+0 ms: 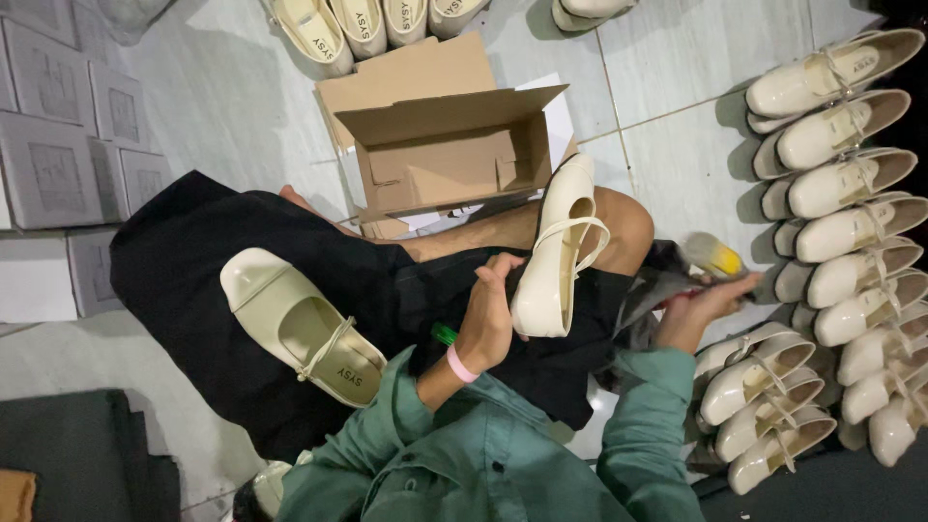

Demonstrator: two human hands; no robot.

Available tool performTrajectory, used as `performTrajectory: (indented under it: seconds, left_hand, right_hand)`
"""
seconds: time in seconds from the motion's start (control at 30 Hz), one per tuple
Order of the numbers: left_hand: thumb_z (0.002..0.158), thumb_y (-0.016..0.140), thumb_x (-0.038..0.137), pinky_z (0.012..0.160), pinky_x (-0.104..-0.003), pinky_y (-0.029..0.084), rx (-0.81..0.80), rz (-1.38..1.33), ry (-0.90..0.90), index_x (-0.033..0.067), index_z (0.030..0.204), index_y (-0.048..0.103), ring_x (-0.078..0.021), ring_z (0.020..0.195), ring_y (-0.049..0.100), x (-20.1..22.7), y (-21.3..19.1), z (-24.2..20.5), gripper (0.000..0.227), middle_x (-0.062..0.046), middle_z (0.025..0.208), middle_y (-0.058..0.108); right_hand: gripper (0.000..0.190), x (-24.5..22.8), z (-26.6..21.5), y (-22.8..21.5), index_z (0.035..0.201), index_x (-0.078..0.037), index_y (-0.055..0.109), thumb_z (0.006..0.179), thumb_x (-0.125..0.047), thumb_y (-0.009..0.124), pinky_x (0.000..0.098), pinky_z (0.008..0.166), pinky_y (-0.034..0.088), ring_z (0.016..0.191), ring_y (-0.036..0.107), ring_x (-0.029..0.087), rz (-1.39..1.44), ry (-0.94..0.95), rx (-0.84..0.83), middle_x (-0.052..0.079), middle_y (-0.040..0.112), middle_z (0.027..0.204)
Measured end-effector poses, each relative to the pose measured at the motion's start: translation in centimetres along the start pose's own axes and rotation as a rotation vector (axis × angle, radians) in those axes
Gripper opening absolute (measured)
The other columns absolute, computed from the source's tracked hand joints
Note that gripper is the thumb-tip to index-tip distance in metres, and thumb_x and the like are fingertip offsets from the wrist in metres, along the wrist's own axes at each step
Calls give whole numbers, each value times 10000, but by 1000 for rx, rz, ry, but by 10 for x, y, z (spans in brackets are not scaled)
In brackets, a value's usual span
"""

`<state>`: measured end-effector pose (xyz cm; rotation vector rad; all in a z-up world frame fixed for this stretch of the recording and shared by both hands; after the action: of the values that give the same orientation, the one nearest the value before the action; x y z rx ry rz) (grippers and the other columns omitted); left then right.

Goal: The person sits on the floor and wipes a white flat shoe with a cloth, then places it into a cardboard box. They repeat the wiping process on a second shoe and place it into the box as well.

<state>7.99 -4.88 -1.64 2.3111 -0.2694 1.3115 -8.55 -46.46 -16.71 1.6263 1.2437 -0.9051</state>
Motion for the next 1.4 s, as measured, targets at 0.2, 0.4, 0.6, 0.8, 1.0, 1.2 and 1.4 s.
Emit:
performTrajectory:
  seconds: [0.2,0.4,0.6,0.8,1.0,1.2,1.4]
  left_hand:
    - [1110,-7,634,934,-486,472,95,286,402,-31,1180,603,-414,988,624,46,-4,-3,905,-208,1077,604]
    - [1123,159,598,846,-490,535,64,502,594,-42,1224,632,-450,934,619,64,-3,-12,802,-242,1075,594]
    - [1066,198,672,653,-419,524,85,569,706,-30,1221,680,-369,727,631,52,-5,-6,866,-174,990,603]
    - [1082,248,681,620,-378,528,81,537,686,-33,1132,694,-337,711,654,42,-8,-2,844,-165,958,630]
    - [1069,358,644,605,-380,534,81,633,779,-38,1103,724,-314,684,655,41,-3,0,774,-139,907,639]
    - [1100,430,593,712,-377,591,50,641,859,-31,1111,704,-329,839,719,41,-2,1,682,-145,978,664]
    - [1081,448,569,673,-383,572,54,645,837,-30,1089,720,-347,808,708,41,-4,0,658,-159,949,662]
  right_hand:
    - [447,-28,-30,6,1295,-32,510,1050,-368,674,297,750,486,836,541,189,-251,-593,-500,117,616,1133]
    - [444,-23,9,5,1209,11,465,1089,-346,701,367,780,496,842,539,213,-67,-272,-111,134,565,1063]
    - [465,-48,-23,43,1138,84,662,1009,-334,820,403,865,601,921,730,242,-585,-868,-177,191,778,1104]
    - [299,-58,-90,56,1171,62,706,1041,-199,773,436,816,550,919,687,324,-1096,-1187,-303,209,720,1073]
    - [292,-67,-192,40,1131,3,617,997,-242,702,400,727,566,796,679,290,-860,-754,-957,88,672,970]
    - [444,-59,-286,80,821,-43,700,726,-441,872,414,542,518,627,651,303,-1051,-1289,-1525,130,690,952]
    - [385,-68,-296,102,831,-93,755,739,-459,828,398,492,495,588,641,265,-1050,-1275,-1700,95,677,978]
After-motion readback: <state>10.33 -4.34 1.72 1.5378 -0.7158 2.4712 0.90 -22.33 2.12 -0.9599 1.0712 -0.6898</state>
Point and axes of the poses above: each hand's wrist, its own z-axis towards the middle knuckle, its own y-axis out of the palm, x = y × z, the point moved 7 cm from there along z, towards the middle knuckle
